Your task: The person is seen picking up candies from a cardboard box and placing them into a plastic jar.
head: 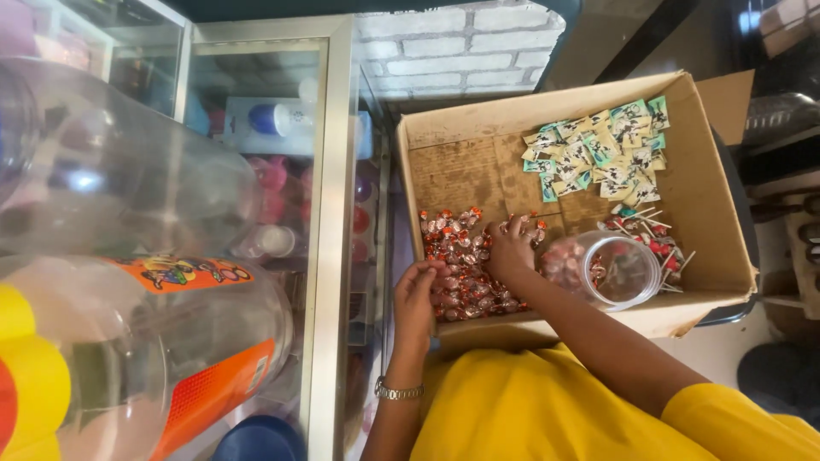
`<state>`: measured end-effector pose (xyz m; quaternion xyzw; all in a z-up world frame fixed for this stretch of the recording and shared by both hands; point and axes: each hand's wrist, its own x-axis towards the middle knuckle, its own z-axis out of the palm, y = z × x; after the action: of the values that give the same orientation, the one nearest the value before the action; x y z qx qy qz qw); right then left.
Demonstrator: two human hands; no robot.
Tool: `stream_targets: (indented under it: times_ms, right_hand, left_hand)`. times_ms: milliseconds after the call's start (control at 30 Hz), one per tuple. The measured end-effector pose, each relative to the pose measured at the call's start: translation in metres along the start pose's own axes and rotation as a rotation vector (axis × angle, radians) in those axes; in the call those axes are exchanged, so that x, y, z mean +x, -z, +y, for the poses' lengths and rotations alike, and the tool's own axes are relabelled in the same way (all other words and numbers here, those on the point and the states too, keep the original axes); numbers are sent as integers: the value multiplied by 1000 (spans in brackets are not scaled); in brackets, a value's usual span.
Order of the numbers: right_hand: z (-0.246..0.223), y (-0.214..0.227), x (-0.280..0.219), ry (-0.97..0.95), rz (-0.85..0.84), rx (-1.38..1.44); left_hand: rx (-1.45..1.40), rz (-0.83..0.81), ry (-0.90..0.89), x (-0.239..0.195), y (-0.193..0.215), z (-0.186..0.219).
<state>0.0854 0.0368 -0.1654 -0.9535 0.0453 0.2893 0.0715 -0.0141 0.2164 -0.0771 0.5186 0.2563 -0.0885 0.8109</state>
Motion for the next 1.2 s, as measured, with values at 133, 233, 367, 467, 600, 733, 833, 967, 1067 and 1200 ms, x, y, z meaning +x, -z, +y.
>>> stream_targets:
  times_ms: [133,233,367,467,600,733,833,967,1067,1200]
  right_hand:
    - [2,-5,-8,27,-35,-76]
    - [15,-53,13,244,162,-166]
    - [0,-33,-11,414,2,-248]
    - [0,-28,-10,472,-27,-240]
    - [4,-38,-3,554,40,-211]
    - [-3,-35,-2,291,-119,11]
    - [4,-37,-4,321,-6,228]
    - [13,-36,-2,273,-11,414]
    - [14,-5,-32,92,-118,692]
    - [32,31,-61,46,-276,1361]
  left_hand:
    - [-23,11,77,7,6,-11]
    - [12,14,86,9,5,-11]
    - [6,30,81,6,3,-10]
    - [27,29,69,6,4,-17]
    - [42,35,76,4,4,-25]
    - [33,11,80,3,7,-30]
    - [60,16,47,1,9,-29]
    - [92,20,36,-1,4,-23]
    - [130,38,23,1,-5,-17]
    - [202,54,17,1,-22,-8]
